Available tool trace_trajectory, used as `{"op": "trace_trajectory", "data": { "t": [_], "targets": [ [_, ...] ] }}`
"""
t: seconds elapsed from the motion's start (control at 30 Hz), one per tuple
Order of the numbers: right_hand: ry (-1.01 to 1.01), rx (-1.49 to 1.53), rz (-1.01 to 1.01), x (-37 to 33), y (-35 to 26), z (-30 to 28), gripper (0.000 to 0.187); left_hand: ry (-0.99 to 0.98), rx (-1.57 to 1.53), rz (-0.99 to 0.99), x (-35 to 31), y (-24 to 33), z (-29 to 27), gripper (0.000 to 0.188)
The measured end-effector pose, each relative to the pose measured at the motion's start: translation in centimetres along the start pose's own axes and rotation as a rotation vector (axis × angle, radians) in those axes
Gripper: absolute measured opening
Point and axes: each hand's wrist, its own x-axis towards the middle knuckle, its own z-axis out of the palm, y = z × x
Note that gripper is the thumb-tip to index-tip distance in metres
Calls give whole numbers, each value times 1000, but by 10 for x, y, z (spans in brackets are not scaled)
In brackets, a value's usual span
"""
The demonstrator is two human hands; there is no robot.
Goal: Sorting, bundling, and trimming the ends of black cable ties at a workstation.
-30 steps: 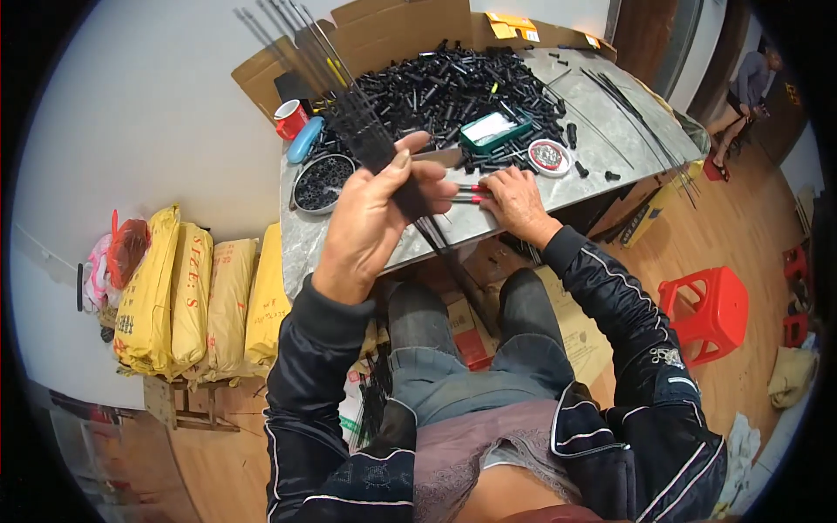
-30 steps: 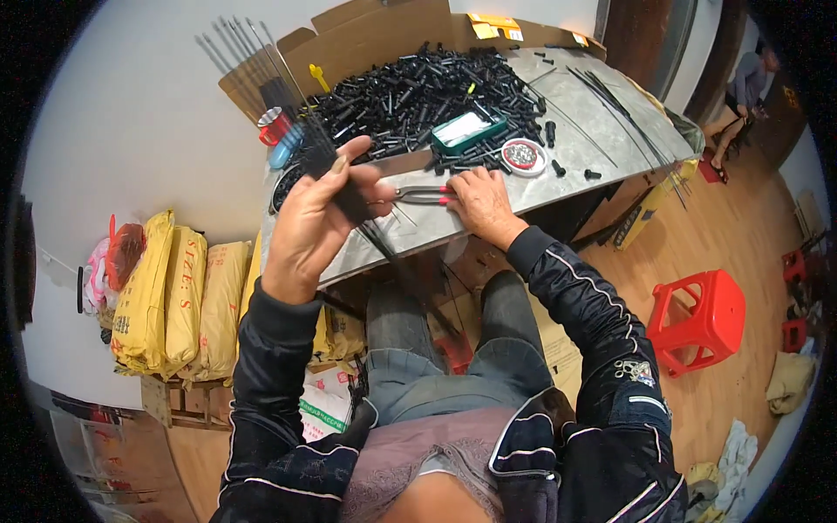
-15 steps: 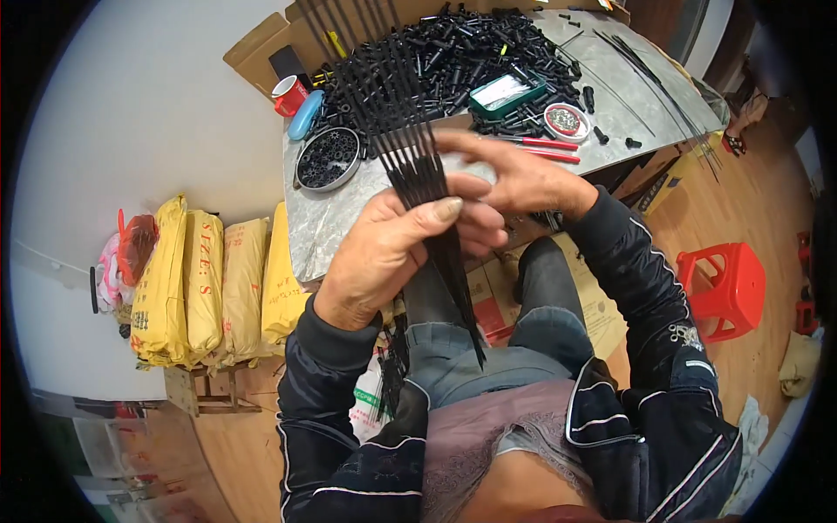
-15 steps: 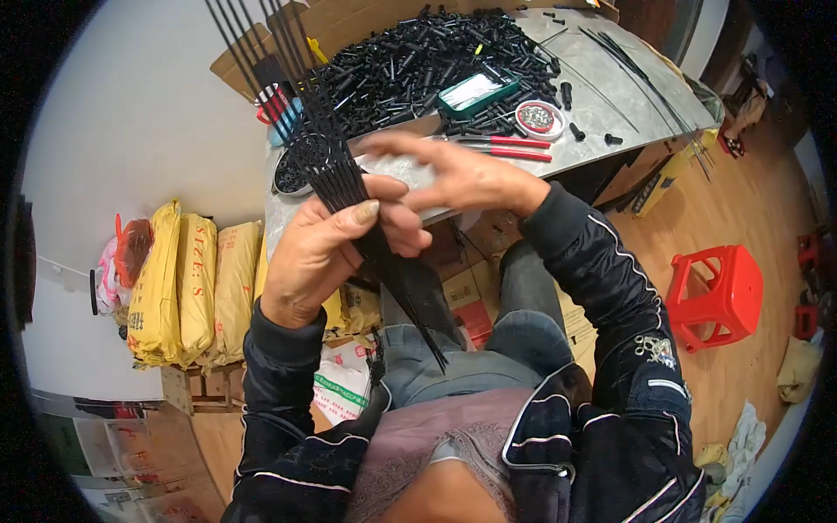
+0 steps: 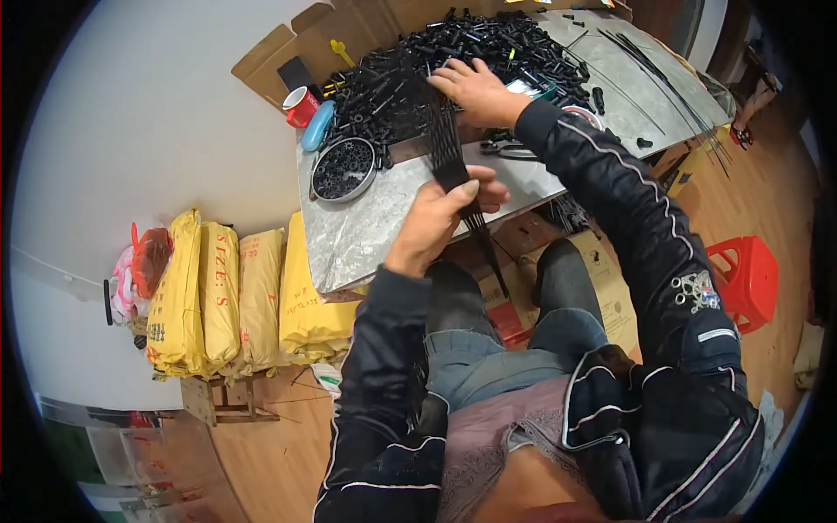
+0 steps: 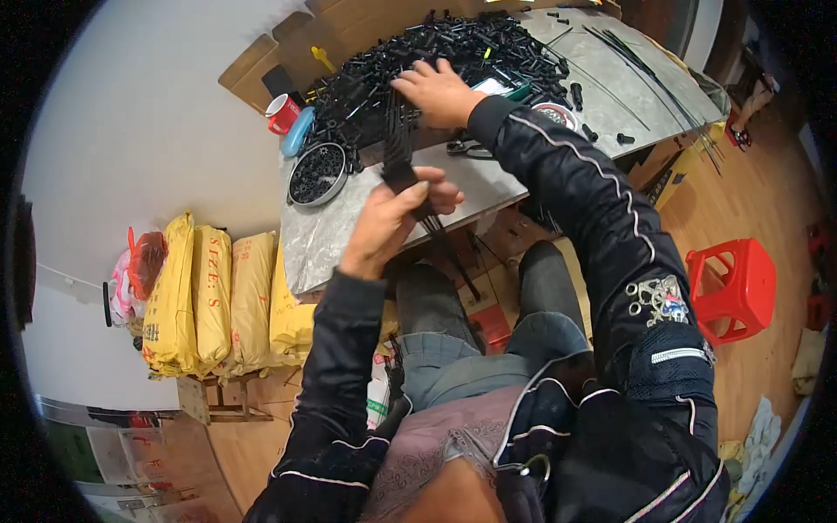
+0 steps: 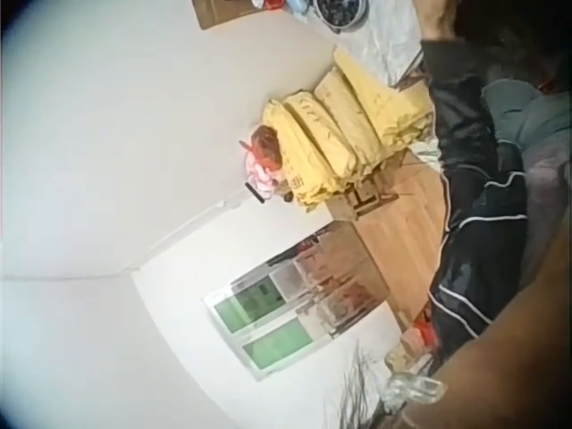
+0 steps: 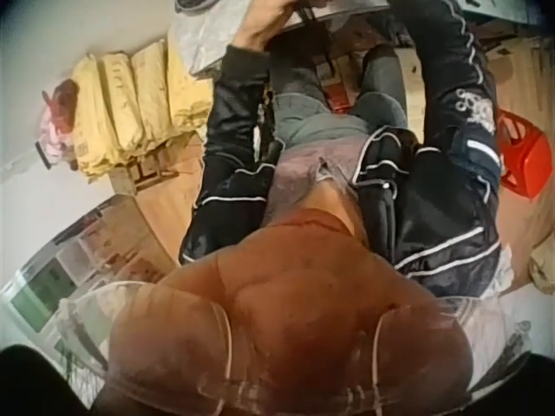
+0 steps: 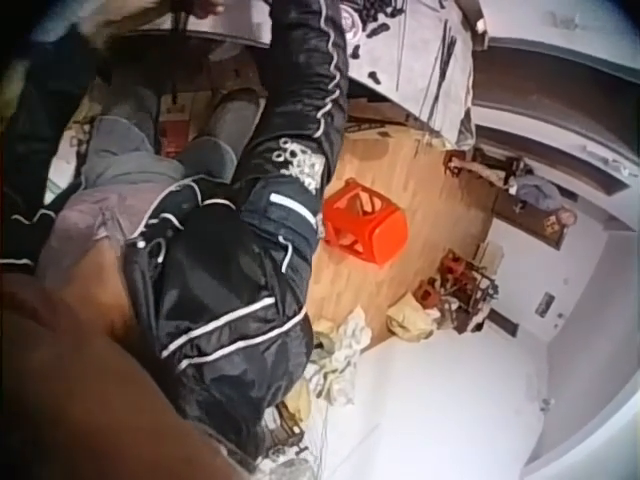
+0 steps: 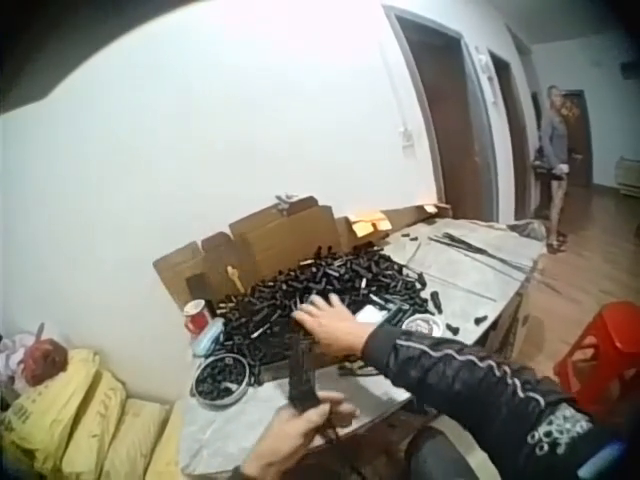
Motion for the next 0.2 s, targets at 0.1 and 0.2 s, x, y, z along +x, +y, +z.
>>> {"op": "trace_trajectory", "data": {
  "t": [0.1,0.2],
  "targets": [
    [-188,76,90,-1,10,-4,66,72,-92,-111,11,-33,-29,36],
    [-311,1824,361,-15,16,-16,60,103,-157,-201,6,-51,-31,37]
  ]
}}
